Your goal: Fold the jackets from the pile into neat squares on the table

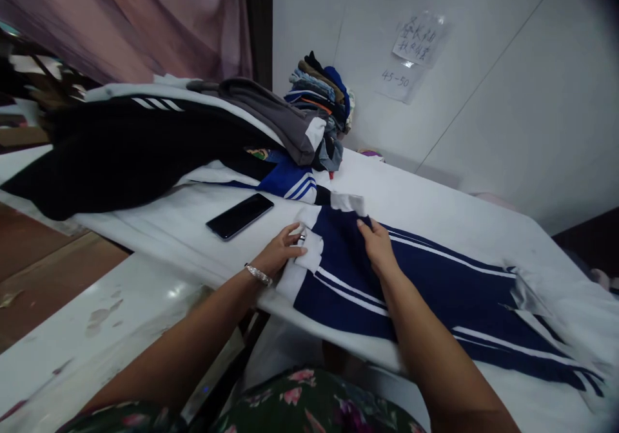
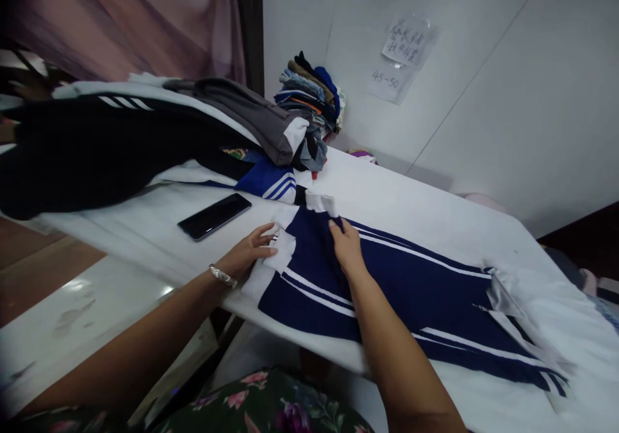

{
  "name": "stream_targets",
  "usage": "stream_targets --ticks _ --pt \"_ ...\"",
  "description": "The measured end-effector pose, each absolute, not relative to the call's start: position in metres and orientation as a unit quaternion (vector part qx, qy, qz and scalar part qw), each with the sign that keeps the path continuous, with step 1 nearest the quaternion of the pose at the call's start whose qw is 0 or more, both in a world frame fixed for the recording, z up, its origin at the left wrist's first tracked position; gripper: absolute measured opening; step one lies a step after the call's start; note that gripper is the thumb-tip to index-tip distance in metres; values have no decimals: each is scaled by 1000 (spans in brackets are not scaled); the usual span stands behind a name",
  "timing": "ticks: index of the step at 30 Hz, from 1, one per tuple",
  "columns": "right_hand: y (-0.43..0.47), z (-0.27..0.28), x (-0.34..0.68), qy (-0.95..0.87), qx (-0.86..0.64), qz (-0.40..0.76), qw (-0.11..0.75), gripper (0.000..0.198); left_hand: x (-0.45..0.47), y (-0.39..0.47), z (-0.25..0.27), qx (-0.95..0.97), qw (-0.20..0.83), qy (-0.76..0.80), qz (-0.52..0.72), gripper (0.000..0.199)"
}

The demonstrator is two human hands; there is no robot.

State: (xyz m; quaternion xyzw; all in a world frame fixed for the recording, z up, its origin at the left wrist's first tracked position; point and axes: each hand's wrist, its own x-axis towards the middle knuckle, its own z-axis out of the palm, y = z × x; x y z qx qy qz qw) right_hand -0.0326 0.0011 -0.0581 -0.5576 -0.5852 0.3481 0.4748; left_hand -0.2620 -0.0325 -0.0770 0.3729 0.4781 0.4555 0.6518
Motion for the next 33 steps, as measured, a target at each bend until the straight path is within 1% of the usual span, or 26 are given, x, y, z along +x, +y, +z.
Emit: stream_targets --ticks 2,4,9,11,13,15,17,18,19,22,26,29,31,33 --pt "-2 -52 -28 -568 -548 350 505 41 -264 -32 -79 374 656 473 454 87" --pt "-9 -45 -29 -597 -539 319 502 39 -265 -32 -81 366 662 468 456 88" --pt "-20 -38 -39 -673 -546 230 443 37 -265 -33 -85 348 678 453 463 93" --pt "-18 -40 -47 -696 -561 177 412 36 -265 -34 -86 353 675 448 467 93" --pt "-17 -43 -58 -736 -571 109 346 39 -265 -34 -87 361 671 442 473 92" --pt "-18 -44 -71 -785 -573 56 227 44 -265 -34 -89 373 664 437 478 90" --pt "-20 -44 -81 -819 -563 34 105 52 -266 -34 -90 388 656 434 479 89" --pt "-21 -42 -85 -827 -558 32 63 54 -266 -34 -91 397 652 434 479 88" --pt "-21 -40 -88 -831 -554 32 38 55 -267 -34 -92 404 648 433 478 87" --pt "-17 -33 -91 -832 -553 33 5 56 -267 -33 -94 419 641 429 478 84" --pt "-6 -33 -96 -829 -555 33 -62 59 -267 -34 -96 433 626 434 482 78" --pt "2 -36 -94 -827 -557 40 -68 58 -267 -36 -96 435 618 453 473 76" --pt "6 -33 -85 -823 -564 65 -21 56 -267 -37 -94 423 625 470 458 79" --pt "5 -24 -72 -810 -577 93 58 57 -268 -38 -91 407 637 482 443 83"
